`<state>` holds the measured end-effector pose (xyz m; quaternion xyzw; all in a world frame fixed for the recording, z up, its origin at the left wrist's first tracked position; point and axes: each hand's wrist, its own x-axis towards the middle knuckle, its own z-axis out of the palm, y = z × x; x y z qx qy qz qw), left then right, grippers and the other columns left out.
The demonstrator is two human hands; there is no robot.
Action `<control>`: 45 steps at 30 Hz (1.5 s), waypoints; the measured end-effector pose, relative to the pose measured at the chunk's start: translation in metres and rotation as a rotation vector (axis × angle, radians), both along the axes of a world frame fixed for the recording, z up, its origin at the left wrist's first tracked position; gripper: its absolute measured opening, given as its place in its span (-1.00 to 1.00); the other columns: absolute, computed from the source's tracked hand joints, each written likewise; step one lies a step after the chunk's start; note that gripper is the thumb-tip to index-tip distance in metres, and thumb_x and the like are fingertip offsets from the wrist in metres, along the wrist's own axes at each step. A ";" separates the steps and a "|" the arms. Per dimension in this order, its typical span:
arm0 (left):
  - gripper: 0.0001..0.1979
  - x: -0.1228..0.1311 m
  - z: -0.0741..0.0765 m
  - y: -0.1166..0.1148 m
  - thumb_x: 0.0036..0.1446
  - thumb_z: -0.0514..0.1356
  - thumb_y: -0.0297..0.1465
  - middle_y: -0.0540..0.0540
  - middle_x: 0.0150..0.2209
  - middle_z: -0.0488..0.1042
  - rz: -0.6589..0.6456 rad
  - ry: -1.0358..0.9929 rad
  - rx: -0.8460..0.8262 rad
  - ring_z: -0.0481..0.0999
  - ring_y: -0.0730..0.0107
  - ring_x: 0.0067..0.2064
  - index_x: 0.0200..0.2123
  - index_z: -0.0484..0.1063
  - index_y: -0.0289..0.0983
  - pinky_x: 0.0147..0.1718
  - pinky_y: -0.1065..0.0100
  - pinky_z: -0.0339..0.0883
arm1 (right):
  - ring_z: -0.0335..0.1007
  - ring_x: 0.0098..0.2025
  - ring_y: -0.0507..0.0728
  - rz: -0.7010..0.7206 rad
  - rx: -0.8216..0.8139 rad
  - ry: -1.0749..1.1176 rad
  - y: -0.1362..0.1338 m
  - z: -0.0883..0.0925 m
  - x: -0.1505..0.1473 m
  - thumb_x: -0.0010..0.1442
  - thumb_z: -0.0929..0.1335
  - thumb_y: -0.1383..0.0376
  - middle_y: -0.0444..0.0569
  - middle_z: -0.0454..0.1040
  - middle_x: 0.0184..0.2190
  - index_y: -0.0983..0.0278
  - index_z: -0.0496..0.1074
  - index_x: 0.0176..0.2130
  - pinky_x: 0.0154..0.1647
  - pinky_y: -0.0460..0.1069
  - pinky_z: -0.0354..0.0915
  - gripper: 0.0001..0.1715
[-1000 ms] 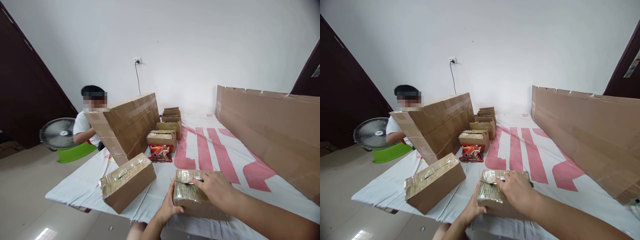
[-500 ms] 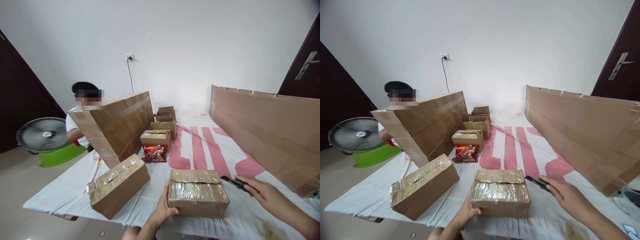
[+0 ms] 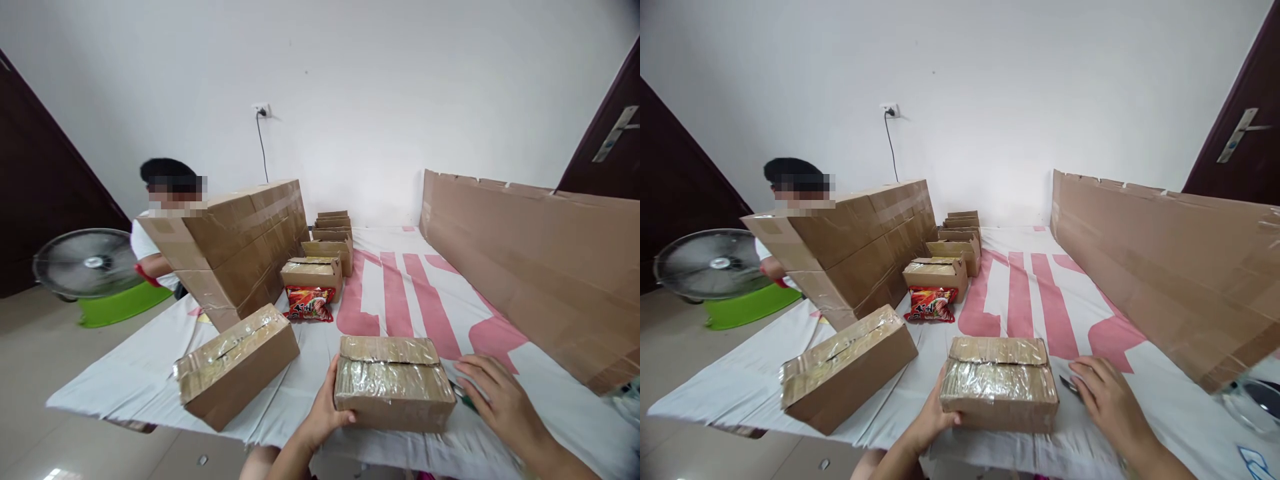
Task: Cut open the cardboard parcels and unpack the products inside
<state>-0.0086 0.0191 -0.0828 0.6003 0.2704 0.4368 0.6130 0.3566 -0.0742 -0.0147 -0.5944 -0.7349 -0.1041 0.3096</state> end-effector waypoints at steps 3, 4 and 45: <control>0.32 0.000 0.003 -0.001 -0.36 0.44 0.08 -0.30 0.39 -0.05 -0.005 -0.010 -0.002 -0.05 -0.25 0.37 0.38 -0.17 -0.16 0.32 -0.09 -0.18 | 0.44 -0.02 0.19 0.203 0.111 -0.071 0.000 0.033 -0.046 0.27 0.31 0.26 0.03 0.53 -0.10 0.17 0.46 -0.06 -0.01 0.11 0.39 -0.76; 0.31 0.000 0.003 -0.001 -0.36 0.44 0.08 -0.30 0.39 -0.03 -0.006 -0.015 -0.005 -0.04 -0.25 0.37 0.37 -0.16 -0.17 0.31 -0.09 -0.17 | 0.42 0.02 0.19 0.285 0.116 -0.117 0.000 0.042 -0.063 0.25 0.33 0.27 0.02 0.53 -0.08 0.17 0.44 -0.03 0.02 0.11 0.38 -0.74; 0.30 0.001 0.009 -0.003 -0.36 0.42 0.11 -0.29 0.38 -0.01 -0.015 -0.003 0.029 -0.06 -0.24 0.37 0.36 -0.14 -0.17 0.31 -0.07 -0.14 | 0.42 -0.35 0.10 0.165 -0.391 0.884 0.068 0.085 -0.118 0.25 0.22 0.02 -0.11 0.45 -0.43 0.20 0.29 -0.38 -0.31 -0.01 0.34 -0.67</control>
